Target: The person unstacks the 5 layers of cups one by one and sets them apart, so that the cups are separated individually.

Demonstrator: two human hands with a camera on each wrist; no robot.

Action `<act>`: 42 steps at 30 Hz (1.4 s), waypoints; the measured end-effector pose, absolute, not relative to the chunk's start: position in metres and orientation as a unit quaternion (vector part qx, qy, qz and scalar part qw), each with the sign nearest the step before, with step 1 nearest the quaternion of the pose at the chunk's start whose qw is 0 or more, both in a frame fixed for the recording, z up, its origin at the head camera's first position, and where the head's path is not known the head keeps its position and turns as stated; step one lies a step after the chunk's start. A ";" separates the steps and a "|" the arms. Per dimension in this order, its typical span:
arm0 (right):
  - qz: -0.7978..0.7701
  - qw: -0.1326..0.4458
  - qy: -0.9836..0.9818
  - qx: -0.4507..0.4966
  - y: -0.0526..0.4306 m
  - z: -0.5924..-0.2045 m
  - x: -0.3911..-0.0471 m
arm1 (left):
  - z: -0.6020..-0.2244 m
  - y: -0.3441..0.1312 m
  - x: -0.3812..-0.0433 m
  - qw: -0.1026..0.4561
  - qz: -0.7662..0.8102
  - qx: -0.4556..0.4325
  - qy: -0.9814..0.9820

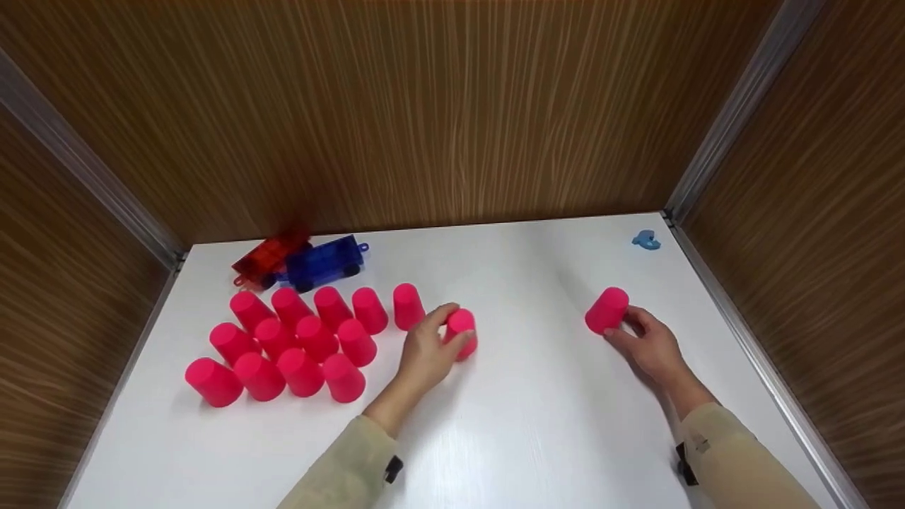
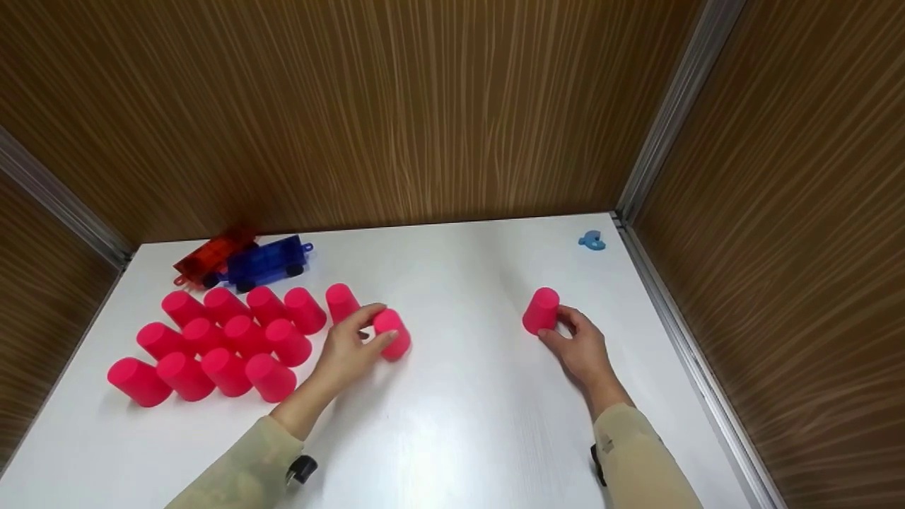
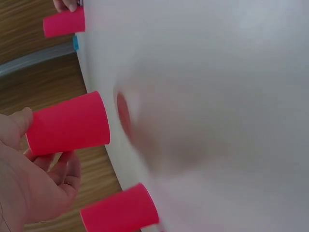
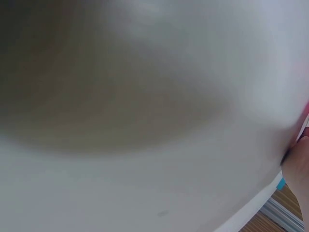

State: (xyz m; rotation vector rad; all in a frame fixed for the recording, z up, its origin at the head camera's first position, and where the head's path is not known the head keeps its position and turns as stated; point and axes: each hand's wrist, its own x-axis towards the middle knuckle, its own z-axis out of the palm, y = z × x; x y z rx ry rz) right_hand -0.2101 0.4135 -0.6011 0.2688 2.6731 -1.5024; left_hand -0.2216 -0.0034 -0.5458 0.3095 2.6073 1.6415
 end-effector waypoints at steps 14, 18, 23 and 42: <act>-0.487 0.047 0.868 0.089 0.411 -0.595 -0.206 | -0.552 -0.076 -0.190 0.029 0.511 0.028 0.859; -0.477 0.042 0.874 0.083 0.412 -0.595 -0.207 | -0.555 -0.085 -0.183 0.024 0.503 0.033 0.863; -0.472 0.039 0.877 0.078 0.409 -0.596 -0.211 | -0.557 -0.093 -0.180 0.020 0.501 0.029 0.864; -0.482 0.011 0.874 0.067 0.388 -0.573 -0.222 | -0.558 -0.091 -0.181 0.024 0.501 0.032 0.865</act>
